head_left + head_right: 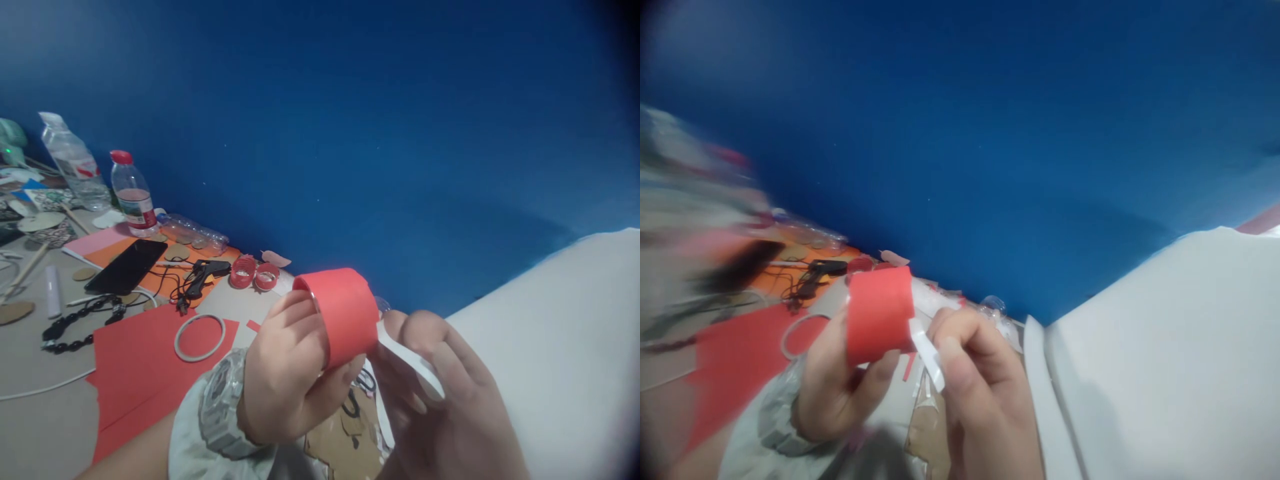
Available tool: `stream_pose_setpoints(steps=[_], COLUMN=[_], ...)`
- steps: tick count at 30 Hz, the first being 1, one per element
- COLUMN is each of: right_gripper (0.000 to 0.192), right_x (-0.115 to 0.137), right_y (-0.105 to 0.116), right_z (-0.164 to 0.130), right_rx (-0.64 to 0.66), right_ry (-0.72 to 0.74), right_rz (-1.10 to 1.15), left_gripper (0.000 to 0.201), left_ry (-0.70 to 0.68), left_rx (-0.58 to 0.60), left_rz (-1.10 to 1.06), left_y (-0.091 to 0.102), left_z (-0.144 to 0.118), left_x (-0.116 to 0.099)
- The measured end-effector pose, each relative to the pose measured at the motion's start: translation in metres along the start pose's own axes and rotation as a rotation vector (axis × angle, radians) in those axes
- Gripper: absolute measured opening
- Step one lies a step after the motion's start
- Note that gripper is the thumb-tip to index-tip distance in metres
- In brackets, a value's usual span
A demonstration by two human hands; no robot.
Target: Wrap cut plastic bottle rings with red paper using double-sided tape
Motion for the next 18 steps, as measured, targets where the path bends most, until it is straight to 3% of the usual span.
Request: stream_pose_setpoints(steps=[4,10,14,18], right_gripper=[0.028,0.026,0.026,0.028], right_x=[-0.001,0.004,0.007,0.01], right_y=[-0.001,-0.001,0.002,-0.002], right_z=[-0.001,0.001,0.003,-0.001], right_rx=[-0.015,-0.043,-0.04,0.071], right_ry=[-0.035,0.044,0.116,0.127], right_rz=[0.048,-0.018,-0.087,-0.2], left_gripper=[0.011,0.014,0.013,0.01], left_ry=[-0.035,-0.09,-0.055,0.048], left_rx=[-0.019,-0.002,0.001,-0.015], left_rz=[-0.007,-0.041,-0.006,-0.02], left_y=[0.001,0.0,-0.003,-0.001], left_z=[-0.001,-0.002,-0.002,-0.002], left_x=[-0.001,-0.002,0.0,0.004])
Point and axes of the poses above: each hand's wrist, its own z-axis towards the middle knuckle, its own y-axis out of the back of the hand, x = y × z, the point moved 8 cm from there along z, towards the middle knuckle, and after that the axes turned 9 degrees about y, right-handed, at the moved point
